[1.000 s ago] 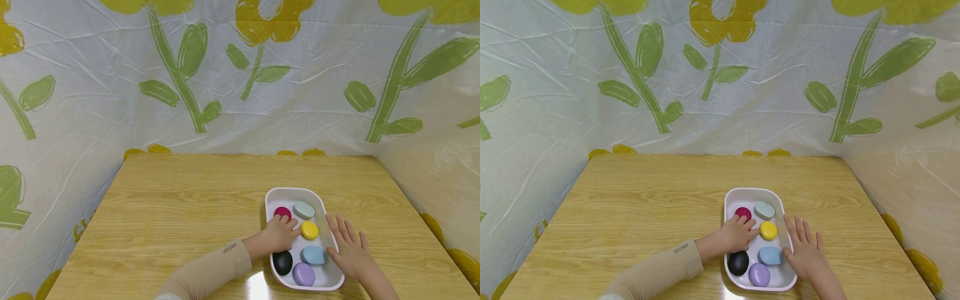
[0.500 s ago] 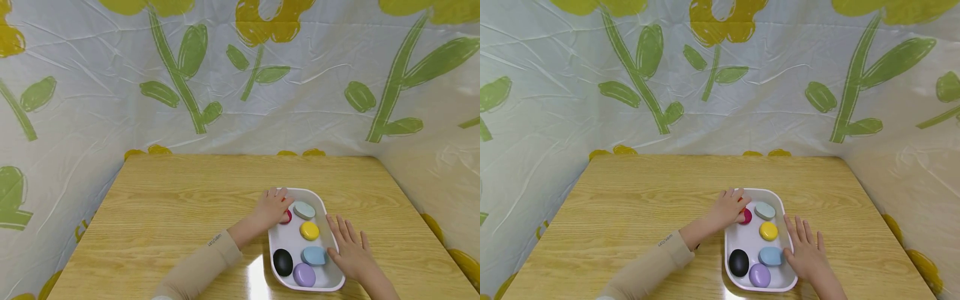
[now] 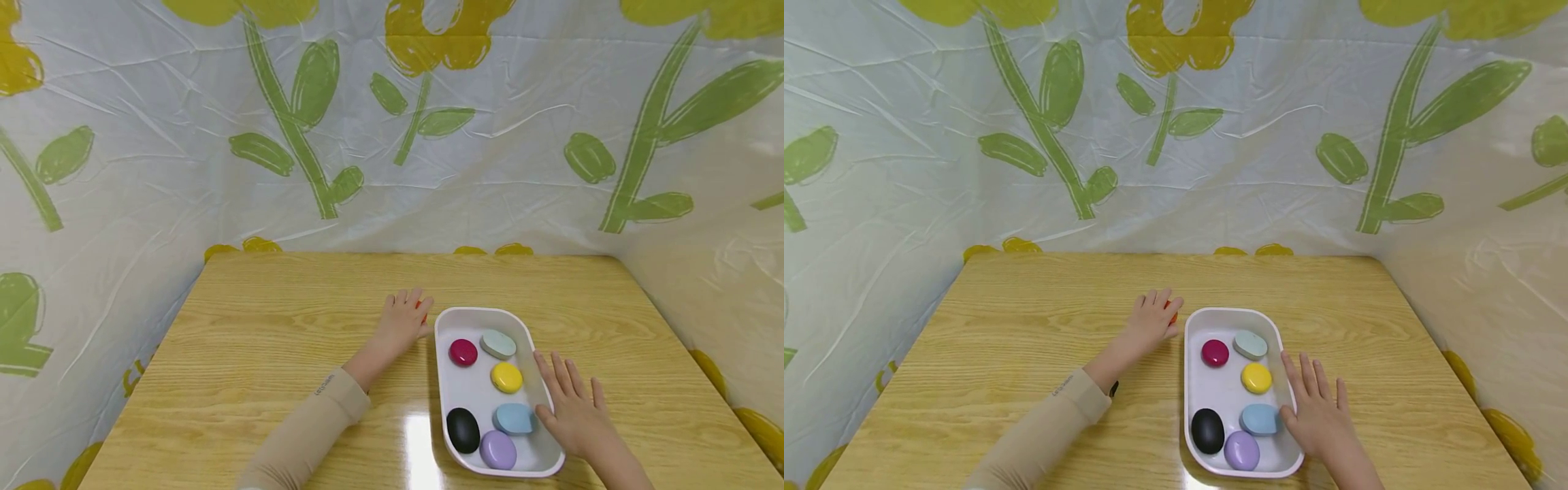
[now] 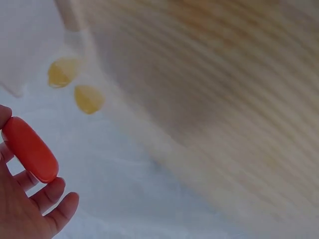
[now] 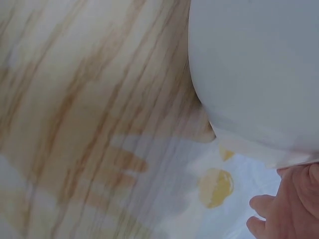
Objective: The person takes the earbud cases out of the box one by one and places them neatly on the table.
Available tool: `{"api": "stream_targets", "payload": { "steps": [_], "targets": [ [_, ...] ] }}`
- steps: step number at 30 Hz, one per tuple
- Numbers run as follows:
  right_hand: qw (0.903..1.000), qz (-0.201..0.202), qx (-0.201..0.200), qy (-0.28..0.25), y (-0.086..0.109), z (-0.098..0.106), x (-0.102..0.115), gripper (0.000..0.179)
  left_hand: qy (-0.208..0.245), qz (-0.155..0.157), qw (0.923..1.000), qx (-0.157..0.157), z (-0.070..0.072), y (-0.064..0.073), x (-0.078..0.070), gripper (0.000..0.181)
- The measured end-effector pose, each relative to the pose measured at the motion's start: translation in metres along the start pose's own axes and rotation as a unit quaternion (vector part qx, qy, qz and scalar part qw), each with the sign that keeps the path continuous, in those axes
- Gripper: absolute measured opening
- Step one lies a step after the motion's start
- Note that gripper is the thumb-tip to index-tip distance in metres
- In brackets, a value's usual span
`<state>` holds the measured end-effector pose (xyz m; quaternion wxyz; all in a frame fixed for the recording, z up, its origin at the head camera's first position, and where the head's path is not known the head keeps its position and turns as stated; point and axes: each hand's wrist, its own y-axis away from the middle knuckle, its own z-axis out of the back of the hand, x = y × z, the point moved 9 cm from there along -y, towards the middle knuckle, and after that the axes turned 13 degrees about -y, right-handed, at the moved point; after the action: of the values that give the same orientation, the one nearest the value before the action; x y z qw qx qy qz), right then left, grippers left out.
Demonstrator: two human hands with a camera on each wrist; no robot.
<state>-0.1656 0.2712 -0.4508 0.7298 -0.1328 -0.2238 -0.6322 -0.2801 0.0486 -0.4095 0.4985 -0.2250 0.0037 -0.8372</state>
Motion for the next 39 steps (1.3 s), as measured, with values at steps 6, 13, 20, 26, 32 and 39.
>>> {"api": "stream_targets", "payload": {
  "steps": [6, 13, 20, 26, 32, 39],
  "targets": [
    [1.0, -0.001, 0.003, 0.0, 0.0, 0.0, 0.0, 0.082, -0.006, -0.003, 0.9997, 0.022, -0.022, 0.006, 0.002, 0.038],
    [1.0, -0.004, 0.005, 0.005, -0.001, 0.0, -0.001, 0.083, -0.041, -0.025, 0.9979, 0.043, -0.039, 0.012, -0.006, 0.036],
    [1.0, -0.004, 0.008, -0.004, -0.001, 0.0, 0.0, 0.082, -0.052, -0.049, 0.9964, 0.046, -0.047, 0.016, -0.016, 0.033],
    [0.9999, -0.003, 0.008, -0.009, 0.0, 0.0, 0.0, 0.082, -0.028, -0.05, 0.9969, 0.054, -0.05, 0.019, -0.019, 0.035],
    [0.9999, -0.004, 0.01, -0.011, 0.0, 0.0, 0.0, 0.082, -0.009, -0.048, 0.997, 0.061, -0.051, 0.019, -0.018, 0.035],
    [0.9999, -0.005, 0.012, -0.008, -0.001, 0.0, -0.001, 0.083, 0.038, -0.049, 0.989, 0.134, -0.057, 0.018, -0.016, 0.048]
  ]
}}
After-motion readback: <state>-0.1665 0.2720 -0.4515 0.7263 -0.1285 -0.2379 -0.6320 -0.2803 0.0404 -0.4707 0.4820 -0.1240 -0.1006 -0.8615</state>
